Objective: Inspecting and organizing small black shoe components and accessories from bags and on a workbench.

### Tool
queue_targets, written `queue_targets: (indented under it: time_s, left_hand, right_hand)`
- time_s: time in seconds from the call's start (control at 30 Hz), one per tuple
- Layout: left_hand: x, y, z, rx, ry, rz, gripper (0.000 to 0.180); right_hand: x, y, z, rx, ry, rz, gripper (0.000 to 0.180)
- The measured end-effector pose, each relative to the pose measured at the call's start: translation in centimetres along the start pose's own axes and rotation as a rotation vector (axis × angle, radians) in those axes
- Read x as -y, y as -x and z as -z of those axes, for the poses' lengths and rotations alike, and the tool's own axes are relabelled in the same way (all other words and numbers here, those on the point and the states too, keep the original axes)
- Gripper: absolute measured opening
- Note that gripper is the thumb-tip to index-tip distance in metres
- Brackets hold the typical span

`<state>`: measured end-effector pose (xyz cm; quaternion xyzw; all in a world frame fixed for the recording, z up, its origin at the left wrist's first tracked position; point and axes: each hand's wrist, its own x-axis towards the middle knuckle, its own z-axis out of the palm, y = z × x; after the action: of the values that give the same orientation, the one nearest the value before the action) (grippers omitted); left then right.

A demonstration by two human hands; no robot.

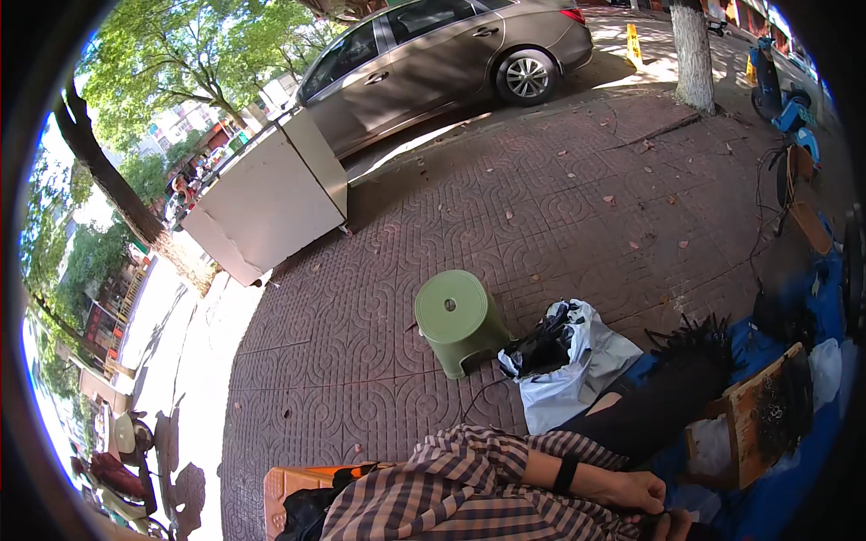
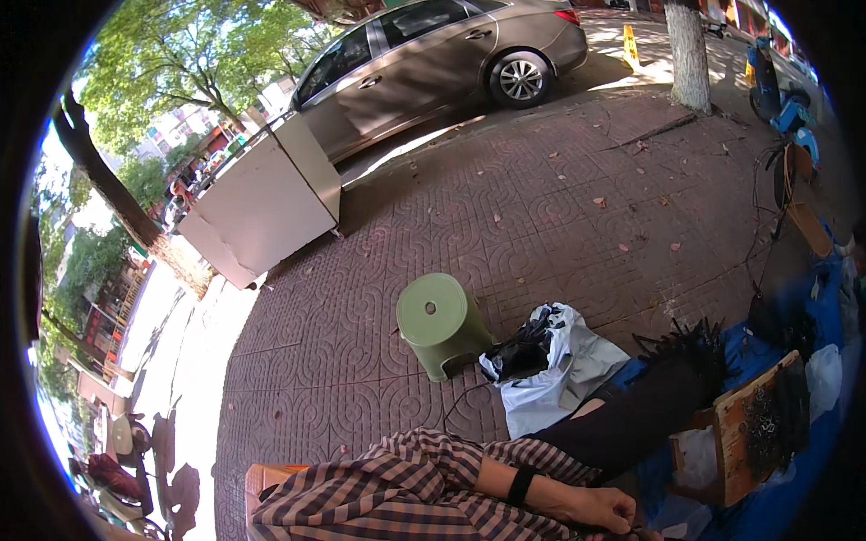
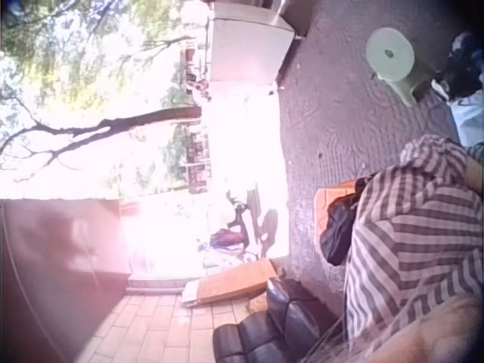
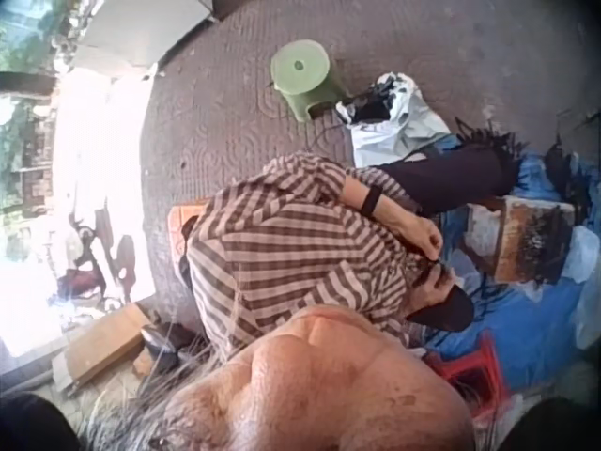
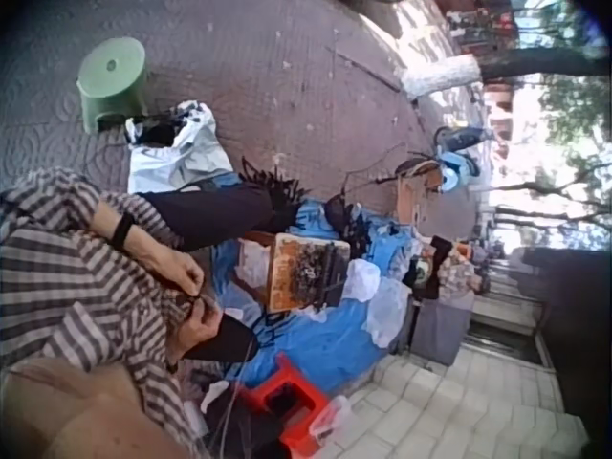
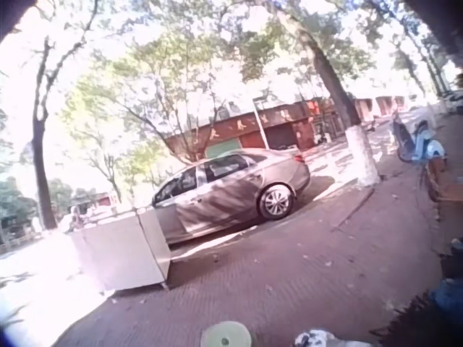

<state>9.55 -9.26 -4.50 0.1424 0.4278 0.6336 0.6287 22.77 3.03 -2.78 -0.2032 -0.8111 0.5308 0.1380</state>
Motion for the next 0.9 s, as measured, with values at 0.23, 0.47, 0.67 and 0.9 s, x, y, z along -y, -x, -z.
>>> queue_targets:
  time_s: [0.23,0.47,0.67,0.9]
  left_hand:
    - [-1.6,0.9,0.0,-0.285,-0.245,-0.46,0.021]
    - [-2.5,1.9,-1.7,-0.172,-0.294,-0.337,0.026]
    - [-2.5,2.0,-1.4,-0.088,-0.259,-0.294,0.021]
    - [-1.7,1.7,-0.7,-0.108,-0.174,-0.334,0.017]
  right_hand:
    - [-0.6,-1.1,-1.5,-0.143,-0.857,-0.389,0.032]
    - [-1.0,-0.4,-3.2,0.078,-1.334,-0.413,0.034]
    - [-0.9,-0.7,-2.5,-0.008,-1.162,-0.396,0.037]
    - [-1.7,0.1,-2.4,0.01,-1.071,-0.349,0.031]
